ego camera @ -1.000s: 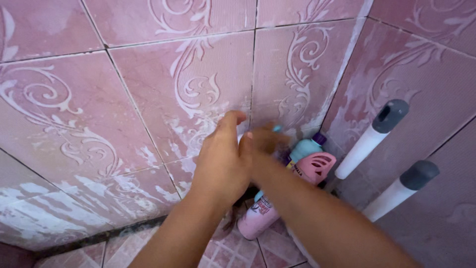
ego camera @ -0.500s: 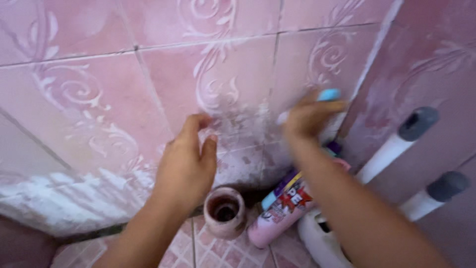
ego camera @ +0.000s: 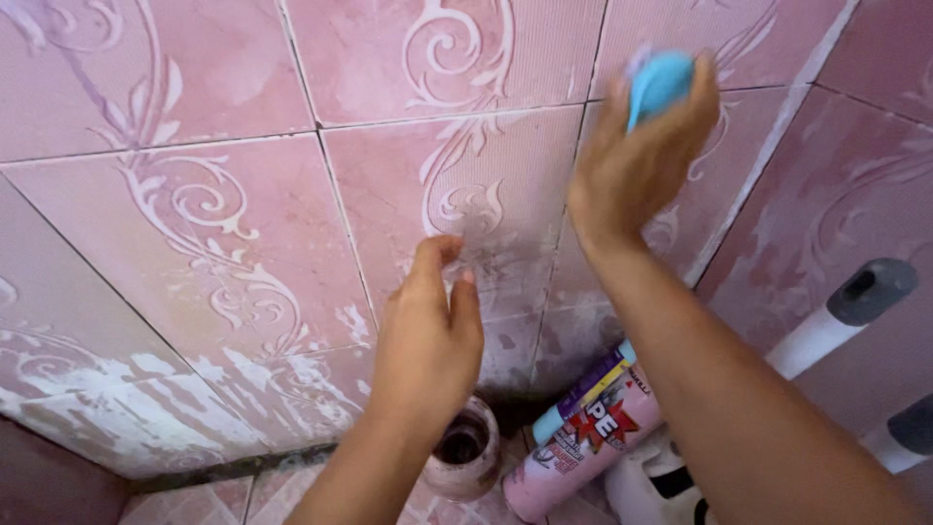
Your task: The person scrubs pink patterned wall tiles and floor tiles using a blue brush and soapy water from a green scoop. They then scrub the rim and interior of a red bucket with the same brush.
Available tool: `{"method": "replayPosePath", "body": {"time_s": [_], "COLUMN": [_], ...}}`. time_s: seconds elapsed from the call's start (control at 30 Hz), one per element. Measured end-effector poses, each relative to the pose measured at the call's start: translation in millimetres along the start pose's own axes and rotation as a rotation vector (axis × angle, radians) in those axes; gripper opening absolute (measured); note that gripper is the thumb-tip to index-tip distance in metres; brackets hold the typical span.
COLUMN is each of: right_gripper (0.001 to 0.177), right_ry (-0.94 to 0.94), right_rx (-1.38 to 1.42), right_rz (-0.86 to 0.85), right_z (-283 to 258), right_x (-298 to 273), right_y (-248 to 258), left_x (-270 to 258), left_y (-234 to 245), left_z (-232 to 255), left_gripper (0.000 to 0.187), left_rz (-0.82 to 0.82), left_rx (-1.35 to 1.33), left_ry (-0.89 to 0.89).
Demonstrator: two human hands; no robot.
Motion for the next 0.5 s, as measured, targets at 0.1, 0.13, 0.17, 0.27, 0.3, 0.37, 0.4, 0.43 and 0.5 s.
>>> {"method": "replayPosePath", "body": {"time_s": [0.1, 0.13, 0.17, 0.27, 0.3, 0.37, 0.4, 0.43, 0.5], "right_gripper": [0.058, 0.06, 0.064, 0.051, 0.051, 0.051, 0.051, 0.047, 0.044], "right_ry": [0.056, 0.017, 0.232, 0.215, 0.175, 0.116, 0.096, 0.061, 0.076], "right_rx": [-0.174, -0.075, -0.212, -0.049, -0.032, -0.007, -0.005, 0.02, 0.016], "right_rz": [-0.043, -0.156, -0.11, -0.332, -0.338, -0.289, -0.224, -0.15, -0.082], "right_z": [-19.3, -16.4, -38.2, -28.2, -21.8, -22.7, -24.0, -28.4, -39.9], "right_x": [-23.5, -52.3, -82.1, -138.4, -137.0, -116.6, -94.7, -78.4, -61.6], "right_y": [-2.0, -1.3, 10.5, 25.0, 25.2, 20.0, 12.5, 8.4, 1.8], "left_x": [7.8, 9.3, 10.0, 7.3, 7.7, 4.8, 7.9, 10.0, 12.3], "left_y": [-3.9, -6.2, -7.3, -8.7, -9.5, -7.7, -5.9, -4.5, -2.5], "left_z": [-4.3, -2.3, -0.4, 14.2, 11.2, 2.3, 4.3, 4.6, 2.4], "left_gripper": [0.035, 0.035, 0.035, 0.033, 0.035, 0.039, 0.037, 0.035, 0.033], "left_rz": [0.019, 0.036, 0.052, 0.062, 0.045, 0.015, 0.022, 0.029, 0.065], "left_rx": [0.017, 0.003, -0.012, 0.007, 0.014, 0.034, 0.02, 0.007, -0.008], "left_ry": [0.054, 0.045, 0.035, -0.059, -0.007, 0.107, 0.079, 0.05, -0.015]}}
Point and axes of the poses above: each hand's wrist, its own x-axis towards the middle knuckle, its own y-axis out of the back of the hand, z = x × y, the point moved 10 cm from there along x, towards the middle knuckle
